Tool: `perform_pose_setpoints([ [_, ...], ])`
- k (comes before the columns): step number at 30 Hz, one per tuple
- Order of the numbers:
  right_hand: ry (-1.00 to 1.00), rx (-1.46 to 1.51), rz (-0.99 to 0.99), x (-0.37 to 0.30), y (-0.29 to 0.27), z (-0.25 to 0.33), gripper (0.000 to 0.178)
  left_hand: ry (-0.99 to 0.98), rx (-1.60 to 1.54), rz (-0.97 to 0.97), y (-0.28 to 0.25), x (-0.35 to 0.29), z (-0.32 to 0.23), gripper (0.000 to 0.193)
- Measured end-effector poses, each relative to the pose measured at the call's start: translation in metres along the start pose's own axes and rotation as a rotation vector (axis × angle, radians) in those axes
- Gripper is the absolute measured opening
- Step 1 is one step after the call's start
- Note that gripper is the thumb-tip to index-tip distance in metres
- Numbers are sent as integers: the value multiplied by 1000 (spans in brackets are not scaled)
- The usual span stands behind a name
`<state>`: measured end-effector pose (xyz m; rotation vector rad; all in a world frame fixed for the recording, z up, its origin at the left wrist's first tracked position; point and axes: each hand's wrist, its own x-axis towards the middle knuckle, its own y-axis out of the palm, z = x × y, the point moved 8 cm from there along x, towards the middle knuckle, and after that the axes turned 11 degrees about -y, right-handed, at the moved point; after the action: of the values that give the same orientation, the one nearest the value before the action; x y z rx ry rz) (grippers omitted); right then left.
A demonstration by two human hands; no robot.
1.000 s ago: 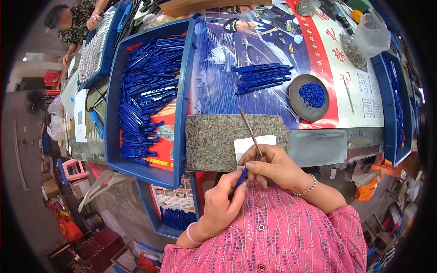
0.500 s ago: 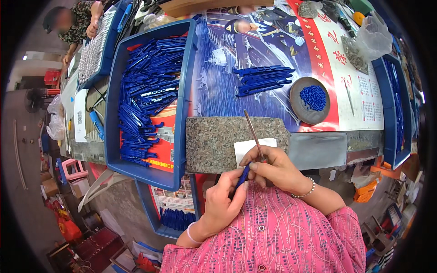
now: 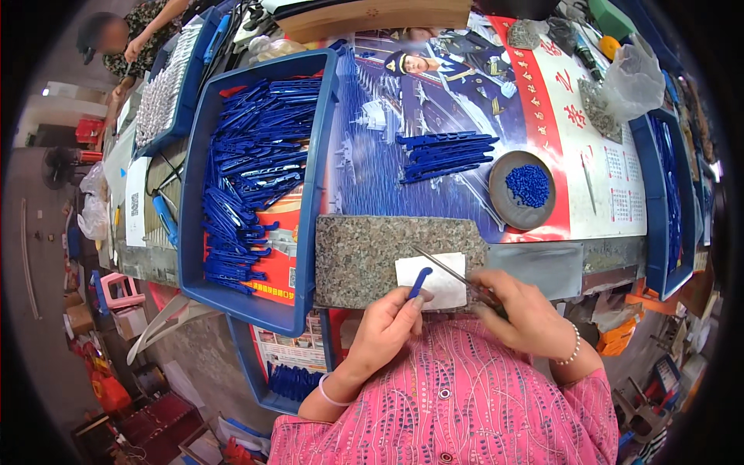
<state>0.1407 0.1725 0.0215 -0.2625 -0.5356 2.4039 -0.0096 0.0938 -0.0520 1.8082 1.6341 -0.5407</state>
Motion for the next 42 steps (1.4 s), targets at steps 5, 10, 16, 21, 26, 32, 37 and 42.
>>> perform_pose_setpoints([
  [5, 79, -231, 213, -22, -6, 7, 43, -112, -145, -29, -3, 11, 1, 24],
  [10, -70, -363, 183, -22, -9, 19, 38, -137, -93, -41, -5, 14, 2, 23],
  [16, -67, -405, 187, -16, -10, 21, 33, -155, -51, -89, -6, 15, 1, 21],
  [21, -73, -390, 191, -15, -9, 17, 35, -95, 26, -125, -7, 16, 0, 22],
  [26, -90, -389, 212, -13, -8, 17, 36, -82, 87, -145, -7, 17, -1, 22],
  [32, -93, -359, 219, -12, -8, 14, 40, -2, 207, -201, -5, 14, -6, 21],
  [37, -47, -331, 260, -15, -2, 11, 42, 87, 393, -288, -3, 11, -11, 21],
  [42, -138, -523, 275, -15, 7, 20, 43, 204, 544, -340, -4, 10, -14, 13],
])
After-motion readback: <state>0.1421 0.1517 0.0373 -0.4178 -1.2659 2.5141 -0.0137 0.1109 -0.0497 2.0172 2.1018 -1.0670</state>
